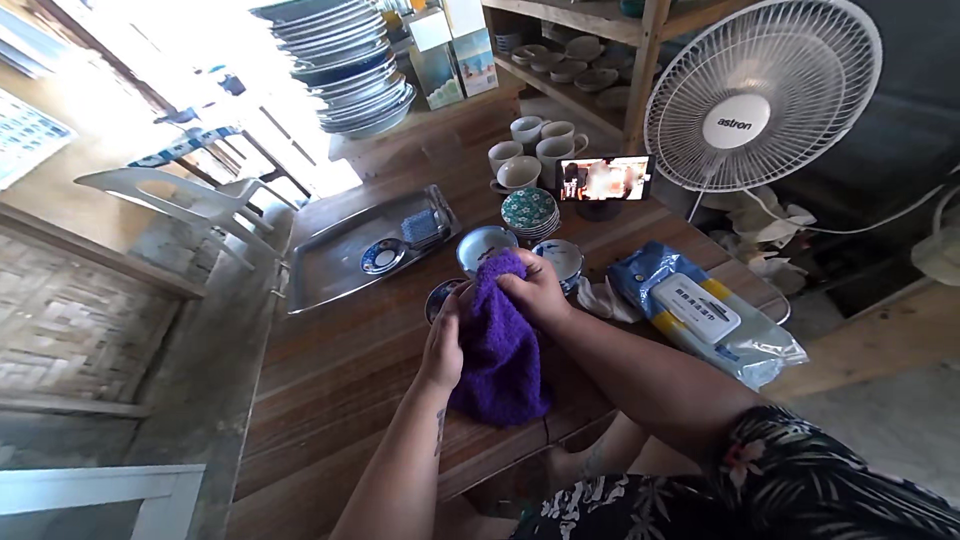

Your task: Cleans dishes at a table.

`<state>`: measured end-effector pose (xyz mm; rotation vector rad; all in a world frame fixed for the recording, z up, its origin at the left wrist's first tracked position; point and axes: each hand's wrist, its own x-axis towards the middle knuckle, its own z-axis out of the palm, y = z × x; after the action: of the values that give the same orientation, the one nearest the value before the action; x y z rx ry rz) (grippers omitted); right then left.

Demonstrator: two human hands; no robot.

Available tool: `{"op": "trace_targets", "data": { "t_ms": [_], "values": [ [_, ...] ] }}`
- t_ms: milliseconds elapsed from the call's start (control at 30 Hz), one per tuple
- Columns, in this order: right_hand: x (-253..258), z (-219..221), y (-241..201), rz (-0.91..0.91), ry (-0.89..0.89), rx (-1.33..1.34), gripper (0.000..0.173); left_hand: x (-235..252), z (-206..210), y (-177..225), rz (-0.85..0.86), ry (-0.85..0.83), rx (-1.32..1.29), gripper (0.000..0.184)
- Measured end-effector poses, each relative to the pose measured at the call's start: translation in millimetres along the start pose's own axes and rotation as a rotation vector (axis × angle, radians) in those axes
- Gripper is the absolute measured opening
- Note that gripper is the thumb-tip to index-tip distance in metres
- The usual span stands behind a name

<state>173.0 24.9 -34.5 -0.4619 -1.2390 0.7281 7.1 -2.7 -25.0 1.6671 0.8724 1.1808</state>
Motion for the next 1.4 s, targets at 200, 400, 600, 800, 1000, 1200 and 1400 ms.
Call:
{"op": "trace_targets", "data": {
  "t_ms": [200, 400, 600, 800, 1000, 1200, 1400],
  "values": [
    [-2, 1, -4, -0.101, 0.041, -0.092, 0.004, -3, 4, -2, 0.099, -0.061, -0.027, 0.070],
    [0, 0, -2, -0.242, 0.071, -0.242, 0.014, -10, 13, 6, 0.033, -0.122, -0.142, 0.072],
    [0, 2, -1, -0.361, 0.057, -0.381, 0.023, -13, 16, 8, -0.072, -0.137, -0.346, 0.053],
    [-1, 4, 1, -0.432, 0.068, -0.465, 0.021, -11, 14, 8, -0.088, -0.197, -0.387, 0.053],
    [0, 3, 1, -0.431, 0.064, -0.504, 0.021, -12, 20, 11, -0.175, -0.006, -0.174, 0.077],
    [-2, 5, -2, -0.387, 0.051, -0.464, 0.020, -3, 16, 1, -0.012, 0.070, -0.192, 0.079],
    [-14, 17, 5, -0.213, -0.189, -0.463, 0.022, 3, 10, -5, 0.121, 0.181, -0.244, 0.075]
  ]
}}
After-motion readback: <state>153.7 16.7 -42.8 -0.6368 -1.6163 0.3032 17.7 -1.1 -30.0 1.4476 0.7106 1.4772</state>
